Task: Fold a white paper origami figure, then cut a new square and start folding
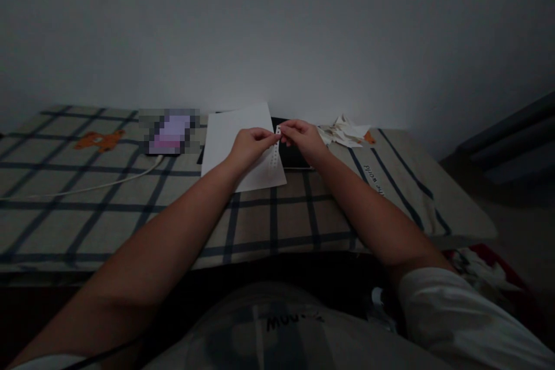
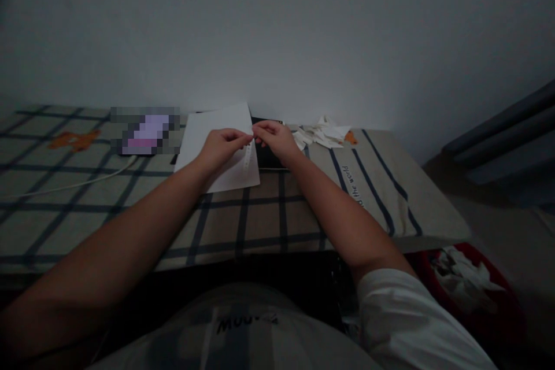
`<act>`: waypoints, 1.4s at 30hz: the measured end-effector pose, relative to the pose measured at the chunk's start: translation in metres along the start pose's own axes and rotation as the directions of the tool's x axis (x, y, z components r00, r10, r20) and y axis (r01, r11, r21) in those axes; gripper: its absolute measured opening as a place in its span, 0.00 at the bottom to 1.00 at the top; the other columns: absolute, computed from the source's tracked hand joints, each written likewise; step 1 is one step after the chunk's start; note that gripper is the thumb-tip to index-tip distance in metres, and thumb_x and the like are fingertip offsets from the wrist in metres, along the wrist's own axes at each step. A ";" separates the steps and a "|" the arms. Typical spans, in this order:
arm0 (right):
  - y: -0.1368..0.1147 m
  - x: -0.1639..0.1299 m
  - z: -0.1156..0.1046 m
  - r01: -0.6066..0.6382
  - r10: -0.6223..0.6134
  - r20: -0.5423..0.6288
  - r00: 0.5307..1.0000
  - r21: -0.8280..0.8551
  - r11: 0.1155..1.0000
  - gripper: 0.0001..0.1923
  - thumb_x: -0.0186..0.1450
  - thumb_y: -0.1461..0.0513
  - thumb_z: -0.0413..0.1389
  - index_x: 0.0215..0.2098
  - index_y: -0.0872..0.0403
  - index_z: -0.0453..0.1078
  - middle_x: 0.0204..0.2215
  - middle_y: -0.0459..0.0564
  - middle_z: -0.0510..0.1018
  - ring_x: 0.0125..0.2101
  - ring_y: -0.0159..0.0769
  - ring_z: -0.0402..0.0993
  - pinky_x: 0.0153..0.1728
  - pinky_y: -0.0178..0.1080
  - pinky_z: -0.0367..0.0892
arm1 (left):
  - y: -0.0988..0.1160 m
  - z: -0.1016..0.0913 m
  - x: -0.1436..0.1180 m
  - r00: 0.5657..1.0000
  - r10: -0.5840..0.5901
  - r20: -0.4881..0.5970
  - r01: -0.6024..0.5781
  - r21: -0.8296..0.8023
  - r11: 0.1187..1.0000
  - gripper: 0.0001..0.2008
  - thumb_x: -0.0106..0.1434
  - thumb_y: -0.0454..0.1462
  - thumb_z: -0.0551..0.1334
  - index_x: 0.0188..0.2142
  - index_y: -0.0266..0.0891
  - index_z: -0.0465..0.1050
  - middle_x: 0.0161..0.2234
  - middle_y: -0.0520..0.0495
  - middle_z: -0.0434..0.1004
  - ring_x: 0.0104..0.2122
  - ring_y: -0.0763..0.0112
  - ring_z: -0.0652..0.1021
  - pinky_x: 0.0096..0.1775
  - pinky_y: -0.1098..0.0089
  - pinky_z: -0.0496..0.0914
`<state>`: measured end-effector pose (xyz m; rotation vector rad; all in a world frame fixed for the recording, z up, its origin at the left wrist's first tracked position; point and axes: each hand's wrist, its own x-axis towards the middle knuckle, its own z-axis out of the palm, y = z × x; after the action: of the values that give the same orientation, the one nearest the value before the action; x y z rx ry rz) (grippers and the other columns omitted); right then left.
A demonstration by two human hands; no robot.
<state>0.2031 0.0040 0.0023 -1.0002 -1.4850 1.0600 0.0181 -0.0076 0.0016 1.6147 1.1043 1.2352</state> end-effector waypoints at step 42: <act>0.009 -0.005 -0.007 0.072 -0.071 0.011 0.997 -0.063 0.995 0.17 0.58 0.47 0.69 0.31 0.50 0.78 0.26 0.45 0.79 0.27 0.33 0.70 0.30 0.39 0.68 | -0.016 0.004 -0.003 0.998 0.003 0.065 -0.001 -0.030 1.000 0.16 0.58 0.49 0.74 0.31 0.38 0.84 0.30 0.48 0.82 0.30 0.71 0.74 0.36 0.67 0.67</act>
<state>0.2115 0.0028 -0.0069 -0.9797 -1.5586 0.9732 0.0188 -0.0059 -0.0150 1.6227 1.0398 1.1869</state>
